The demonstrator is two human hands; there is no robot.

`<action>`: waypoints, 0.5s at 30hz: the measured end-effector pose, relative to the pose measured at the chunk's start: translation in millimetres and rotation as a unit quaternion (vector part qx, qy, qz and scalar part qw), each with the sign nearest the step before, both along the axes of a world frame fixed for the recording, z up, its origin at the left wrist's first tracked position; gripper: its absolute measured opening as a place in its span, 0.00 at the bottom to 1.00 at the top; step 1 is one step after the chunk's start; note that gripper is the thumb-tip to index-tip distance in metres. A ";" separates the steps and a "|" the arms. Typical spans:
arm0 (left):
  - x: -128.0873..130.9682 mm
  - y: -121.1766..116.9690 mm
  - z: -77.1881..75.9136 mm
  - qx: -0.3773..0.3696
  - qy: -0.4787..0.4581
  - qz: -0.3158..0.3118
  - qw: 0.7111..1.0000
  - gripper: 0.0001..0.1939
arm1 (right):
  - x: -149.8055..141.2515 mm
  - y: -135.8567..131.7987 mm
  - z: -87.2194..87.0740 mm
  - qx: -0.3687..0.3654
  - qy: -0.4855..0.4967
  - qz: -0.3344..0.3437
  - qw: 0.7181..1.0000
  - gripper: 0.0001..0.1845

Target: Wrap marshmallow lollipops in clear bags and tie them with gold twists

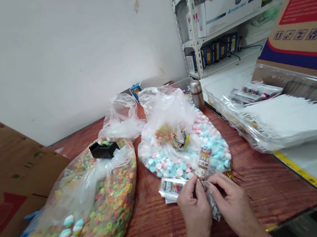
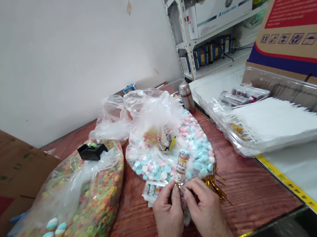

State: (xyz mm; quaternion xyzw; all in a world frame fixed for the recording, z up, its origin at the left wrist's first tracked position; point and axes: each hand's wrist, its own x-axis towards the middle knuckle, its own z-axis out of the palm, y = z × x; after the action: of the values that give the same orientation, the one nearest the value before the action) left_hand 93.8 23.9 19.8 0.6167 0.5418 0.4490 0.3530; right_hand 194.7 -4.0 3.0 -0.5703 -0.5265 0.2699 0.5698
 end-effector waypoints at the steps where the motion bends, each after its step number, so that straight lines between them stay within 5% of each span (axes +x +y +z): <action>1: 0.2 -0.2 -0.1 0.006 0.000 0.003 1.000 0.11 | -0.7 -0.1 -1.1 0.000 0.004 -0.005 1.000 0.09; 6: -0.2 -5.0 -5.5 0.025 -0.001 0.008 1.000 0.11 | -2.4 0.1 -0.5 -0.028 0.034 -0.027 0.999 0.09; 10: 1.4 -4.5 -8.0 -0.030 -0.090 -0.023 0.995 0.12 | -0.3 0.4 9.3 -0.055 0.078 0.000 0.995 0.09; 15: -16.7 5.3 16.9 -0.080 -0.219 -0.118 0.965 0.13 | 12.9 -8.9 18.5 0.001 -0.009 0.058 0.998 0.07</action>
State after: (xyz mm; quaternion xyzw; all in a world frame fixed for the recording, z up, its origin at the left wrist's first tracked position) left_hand 77.0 29.2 36.7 0.5323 0.4091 0.4835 0.5617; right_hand 207.6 -12.9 21.5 -0.5406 -0.5644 0.2969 0.5487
